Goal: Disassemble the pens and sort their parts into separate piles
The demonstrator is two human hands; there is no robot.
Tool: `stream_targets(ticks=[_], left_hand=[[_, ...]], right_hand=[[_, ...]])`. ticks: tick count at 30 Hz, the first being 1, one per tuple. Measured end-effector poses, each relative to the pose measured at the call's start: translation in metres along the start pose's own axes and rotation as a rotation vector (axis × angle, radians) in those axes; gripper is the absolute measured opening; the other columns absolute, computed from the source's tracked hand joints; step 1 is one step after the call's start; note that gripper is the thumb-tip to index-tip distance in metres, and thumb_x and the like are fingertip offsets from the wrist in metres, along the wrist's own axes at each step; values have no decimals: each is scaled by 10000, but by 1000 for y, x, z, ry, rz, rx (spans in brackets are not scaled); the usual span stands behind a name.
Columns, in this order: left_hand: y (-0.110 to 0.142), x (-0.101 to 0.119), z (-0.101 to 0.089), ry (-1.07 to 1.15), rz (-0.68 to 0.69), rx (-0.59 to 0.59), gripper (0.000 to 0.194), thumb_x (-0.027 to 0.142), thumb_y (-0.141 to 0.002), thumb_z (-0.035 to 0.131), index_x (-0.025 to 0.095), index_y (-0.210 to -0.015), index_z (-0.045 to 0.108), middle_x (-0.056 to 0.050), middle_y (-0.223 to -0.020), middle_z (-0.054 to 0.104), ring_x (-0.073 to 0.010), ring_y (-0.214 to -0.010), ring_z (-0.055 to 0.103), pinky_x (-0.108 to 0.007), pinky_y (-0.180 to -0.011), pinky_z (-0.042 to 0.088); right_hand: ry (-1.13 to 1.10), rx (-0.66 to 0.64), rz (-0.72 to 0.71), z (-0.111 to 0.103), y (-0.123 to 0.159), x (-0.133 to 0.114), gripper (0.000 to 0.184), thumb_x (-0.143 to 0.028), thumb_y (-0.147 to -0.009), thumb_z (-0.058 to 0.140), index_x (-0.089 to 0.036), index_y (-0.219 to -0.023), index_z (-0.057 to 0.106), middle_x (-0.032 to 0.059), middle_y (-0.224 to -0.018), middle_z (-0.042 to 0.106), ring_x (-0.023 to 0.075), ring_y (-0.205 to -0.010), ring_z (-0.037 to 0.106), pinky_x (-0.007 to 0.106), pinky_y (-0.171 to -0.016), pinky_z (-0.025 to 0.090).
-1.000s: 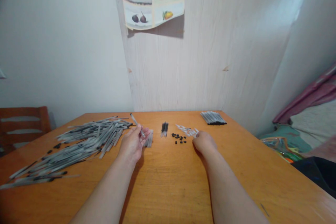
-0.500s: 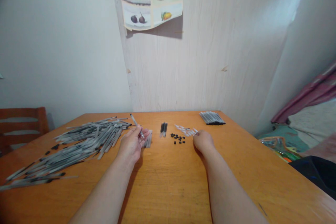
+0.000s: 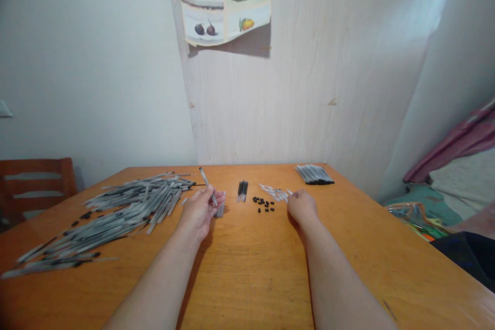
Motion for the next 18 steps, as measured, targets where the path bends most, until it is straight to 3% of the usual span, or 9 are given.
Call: stream_targets(ticks=[5, 14, 18], left_hand=[[1, -1, 1, -28, -6, -15, 203, 341, -856, 653, 149, -839, 592, -101, -811, 725, -151, -682, 695, -244, -630, 519], [2, -2, 2, -88, 6, -26, 199, 333, -854, 657, 143, -835, 602, -116, -830, 725, -153, -685, 693, -227, -594, 506], [1, -2, 1, -119, 14, -32, 225, 355, -843, 666, 138, -842, 608, -129, -858, 725, -159, -698, 694, -222, -575, 491]], right_hand=[[-26, 76, 55, -13, 11, -20, 227, -251, -819, 491, -163, -844, 698, 117, -762, 696, 210, -705, 618, 268, -584, 369], [-133, 37, -211, -24, 54, -76, 183, -273, -831, 498, -196, -876, 657, 55, -737, 659, 187, -711, 570, 261, -606, 325], [-427, -32, -298, -26, 79, -97, 150, -267, -809, 510, -190, -868, 624, 21, -681, 611, 169, -675, 540, 262, -616, 342]])
Point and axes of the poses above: each hand's wrist, its own y-axis away from the middle knuckle, its own z-axis out of the palm, x = y × z, the point moved 1 cm from there along -y, towards the middle knuckle
